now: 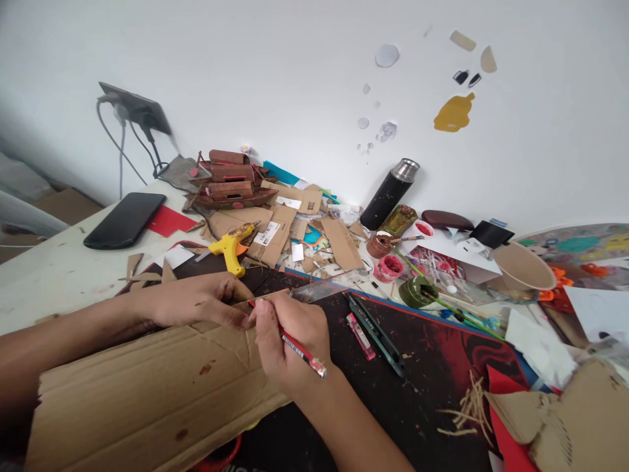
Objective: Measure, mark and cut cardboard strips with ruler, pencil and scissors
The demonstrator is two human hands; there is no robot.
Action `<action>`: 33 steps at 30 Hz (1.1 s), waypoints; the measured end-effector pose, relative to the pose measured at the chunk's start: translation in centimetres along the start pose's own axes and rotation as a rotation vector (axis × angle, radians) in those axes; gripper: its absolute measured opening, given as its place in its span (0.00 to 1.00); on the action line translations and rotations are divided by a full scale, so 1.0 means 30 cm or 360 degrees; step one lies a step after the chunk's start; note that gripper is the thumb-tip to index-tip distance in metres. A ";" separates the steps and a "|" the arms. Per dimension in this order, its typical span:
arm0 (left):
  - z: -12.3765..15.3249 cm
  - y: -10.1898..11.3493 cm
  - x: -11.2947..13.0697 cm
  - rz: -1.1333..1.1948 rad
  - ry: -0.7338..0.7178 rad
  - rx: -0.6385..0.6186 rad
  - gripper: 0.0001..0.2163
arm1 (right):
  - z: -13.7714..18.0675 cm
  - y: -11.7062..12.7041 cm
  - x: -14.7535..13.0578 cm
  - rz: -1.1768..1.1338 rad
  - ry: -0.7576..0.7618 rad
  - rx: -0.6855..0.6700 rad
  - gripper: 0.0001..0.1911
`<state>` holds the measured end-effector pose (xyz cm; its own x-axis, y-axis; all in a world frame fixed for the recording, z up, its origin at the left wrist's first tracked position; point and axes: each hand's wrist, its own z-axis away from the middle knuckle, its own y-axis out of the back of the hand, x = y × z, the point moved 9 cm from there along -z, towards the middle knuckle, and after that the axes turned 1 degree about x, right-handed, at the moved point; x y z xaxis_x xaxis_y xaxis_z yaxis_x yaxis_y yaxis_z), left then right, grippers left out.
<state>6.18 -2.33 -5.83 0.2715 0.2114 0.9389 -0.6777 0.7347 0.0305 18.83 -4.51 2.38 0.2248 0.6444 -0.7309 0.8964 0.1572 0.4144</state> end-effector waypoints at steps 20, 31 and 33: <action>0.039 0.149 -0.014 0.0263 0.0016 0.0442 0.20 | -0.012 0.219 0.187 -0.0645 -0.0504 0.0861 0.26; 0.041 0.134 -0.008 0.0364 -0.0056 0.0520 0.22 | -0.016 0.170 0.329 -0.0842 -0.0844 0.0611 0.31; 0.038 0.110 0.000 0.0333 -0.0045 0.0444 0.21 | -0.021 0.159 0.325 -0.0879 -0.0831 0.0561 0.32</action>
<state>3.17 -0.63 -5.35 0.0909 0.3179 0.9438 -0.8783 0.4723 -0.0745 25.06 2.99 -2.44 -0.2111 0.1003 -0.9723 0.9771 0.0496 -0.2071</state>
